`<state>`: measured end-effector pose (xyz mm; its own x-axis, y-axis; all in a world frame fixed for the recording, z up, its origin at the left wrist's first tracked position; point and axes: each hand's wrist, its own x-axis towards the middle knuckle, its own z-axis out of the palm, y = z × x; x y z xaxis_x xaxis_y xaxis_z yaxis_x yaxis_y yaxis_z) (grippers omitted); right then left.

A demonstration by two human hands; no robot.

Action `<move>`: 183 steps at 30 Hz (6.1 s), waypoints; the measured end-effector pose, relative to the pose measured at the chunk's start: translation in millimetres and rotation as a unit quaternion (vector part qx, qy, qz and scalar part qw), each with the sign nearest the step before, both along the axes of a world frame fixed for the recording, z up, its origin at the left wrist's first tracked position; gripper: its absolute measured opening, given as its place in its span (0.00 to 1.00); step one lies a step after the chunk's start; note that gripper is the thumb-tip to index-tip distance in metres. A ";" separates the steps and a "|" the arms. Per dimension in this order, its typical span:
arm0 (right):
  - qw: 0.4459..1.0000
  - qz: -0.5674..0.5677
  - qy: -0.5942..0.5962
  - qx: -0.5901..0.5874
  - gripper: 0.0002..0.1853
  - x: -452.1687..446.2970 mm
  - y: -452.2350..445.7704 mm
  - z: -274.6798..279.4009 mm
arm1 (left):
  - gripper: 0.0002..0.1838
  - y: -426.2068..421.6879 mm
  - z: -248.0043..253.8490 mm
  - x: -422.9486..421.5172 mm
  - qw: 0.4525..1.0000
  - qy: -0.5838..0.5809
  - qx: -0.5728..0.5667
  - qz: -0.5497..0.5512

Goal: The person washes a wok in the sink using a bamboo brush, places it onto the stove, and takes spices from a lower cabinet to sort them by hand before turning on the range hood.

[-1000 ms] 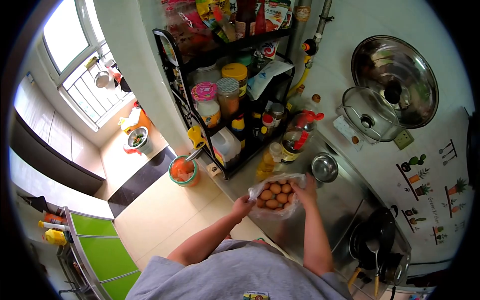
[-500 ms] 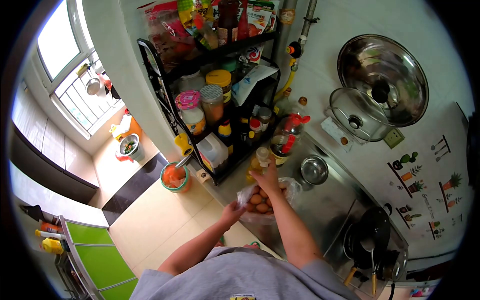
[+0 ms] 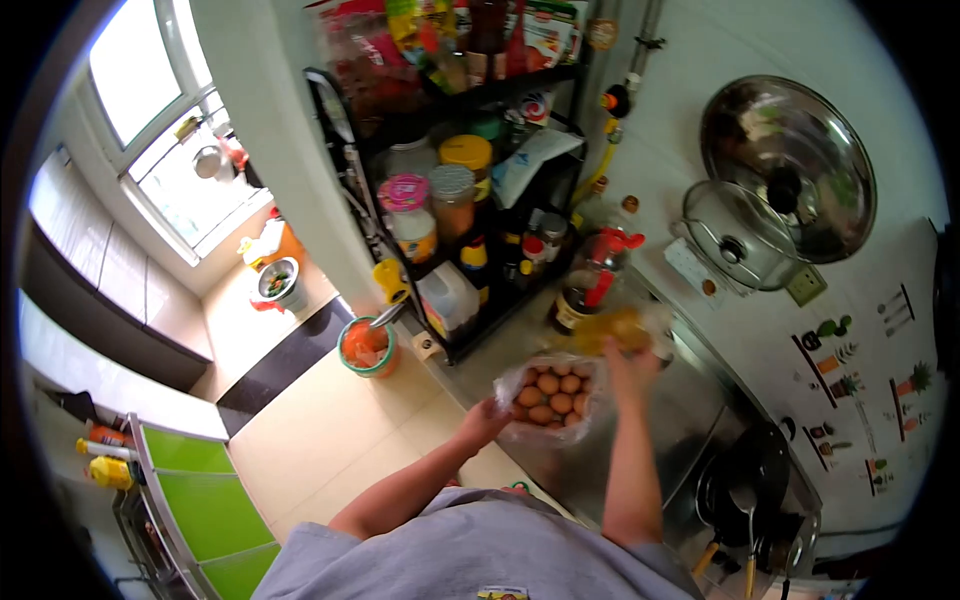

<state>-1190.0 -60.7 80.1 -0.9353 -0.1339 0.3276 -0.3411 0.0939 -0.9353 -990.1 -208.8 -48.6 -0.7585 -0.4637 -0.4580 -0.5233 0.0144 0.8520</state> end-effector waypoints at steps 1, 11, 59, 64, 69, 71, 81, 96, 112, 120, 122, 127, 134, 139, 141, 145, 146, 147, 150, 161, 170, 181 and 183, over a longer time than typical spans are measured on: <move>0.999 -0.019 -0.036 0.031 0.22 2.4 18.3 10.0 | 0.27 -1.0 16.1 -1.6 1.000 0.000 0.008 -0.014; 0.978 -0.161 -0.096 0.092 0.28 19.0 142.5 -65.6 | 0.25 2.8 4.4 -9.4 1.000 -0.006 -0.012 -0.011; 0.905 0.171 -0.391 -0.004 0.26 20.2 -9.2 -117.0 | 0.19 -9.1 -16.6 5.3 0.938 0.056 0.262 0.221; 0.915 0.145 -0.375 0.046 0.25 5.1 -33.8 -132.1 | 0.19 -19.9 -4.3 5.5 0.924 0.086 0.298 0.221; 0.913 0.120 -0.387 0.046 0.24 -4.6 -48.1 -122.2 | 0.17 -27.6 -17.4 -1.2 0.941 0.084 0.263 0.195; 0.922 0.119 -0.366 0.042 0.24 -6.0 -51.0 -116.7 | 0.16 -29.5 -22.8 -3.1 0.947 0.090 0.253 0.174; 0.937 0.058 -0.315 0.139 0.37 3.1 -35.7 -92.9 | 0.19 -26.3 -5.7 -3.8 0.985 0.027 0.141 0.091; 0.884 0.011 0.023 0.467 0.31 50.8 -0.1 -108.8 | 0.32 -12.0 2.3 9.3 0.968 0.095 0.208 0.101; 0.969 -0.102 -0.052 0.220 0.13 99.7 102.4 -126.3 | 0.31 -24.3 23.7 38.9 0.969 0.025 0.229 0.085; 0.942 -0.270 -0.123 0.154 0.28 92.8 149.8 -118.8 | 0.14 -25.9 47.9 49.9 0.969 -0.024 0.242 -0.052; 0.938 -0.280 -0.118 0.168 0.33 81.5 146.0 -107.8 | 0.12 -21.4 53.9 48.1 0.969 -0.040 0.222 -0.102; 0.941 -0.278 -0.105 0.159 0.42 56.1 130.2 -103.5 | 0.14 -8.6 69.0 45.8 0.968 -0.012 0.208 -0.142; 0.944 -0.262 -0.145 0.141 0.37 43.3 111.1 -109.2 | 0.14 -12.4 66.8 49.5 0.973 -0.013 0.189 -0.135; 0.945 -0.251 -0.130 0.165 0.36 35.2 91.0 -111.1 | 0.12 -10.4 67.5 47.2 0.972 -0.032 0.194 -0.131; 0.951 -0.226 -0.144 0.153 0.36 36.2 92.4 -109.8 | 0.12 -8.0 71.1 43.7 0.969 -0.029 0.195 -0.146; 0.955 -0.189 -0.159 0.167 0.39 44.7 96.5 -99.6 | 0.12 -6.5 70.6 38.2 0.966 -0.025 0.192 -0.170; 0.954 -0.194 -0.158 0.165 0.39 50.3 100.6 -98.4 | 0.12 -7.4 69.7 37.0 0.965 -0.025 0.192 -0.175; 0.951 -0.201 -0.141 0.189 0.37 59.6 107.2 -90.9 | 0.12 -7.9 68.4 35.9 0.965 -0.028 0.191 -0.178; 0.947 -0.211 -0.149 0.193 0.30 79.6 134.4 -101.7 | 0.11 -8.1 70.0 34.1 0.964 -0.033 0.186 -0.186; 0.925 -0.290 -0.247 0.012 0.12 203.6 172.2 -85.2 | 0.10 -12.3 56.5 33.6 0.948 -0.054 0.166 -0.268; 0.892 -0.289 -0.341 -0.062 0.16 275.9 126.8 -91.1 | 0.09 -13.6 34.3 46.3 0.909 -0.059 0.194 -0.364; 0.952 -0.120 -0.275 0.062 0.15 312.2 76.4 -85.0 | 0.09 -18.9 38.3 116.4 0.938 -0.042 0.189 -0.287; 0.957 -0.101 -0.257 0.086 0.16 319.4 74.7 -78.0 | 0.10 -19.1 37.5 140.0 0.945 -0.047 0.187 -0.265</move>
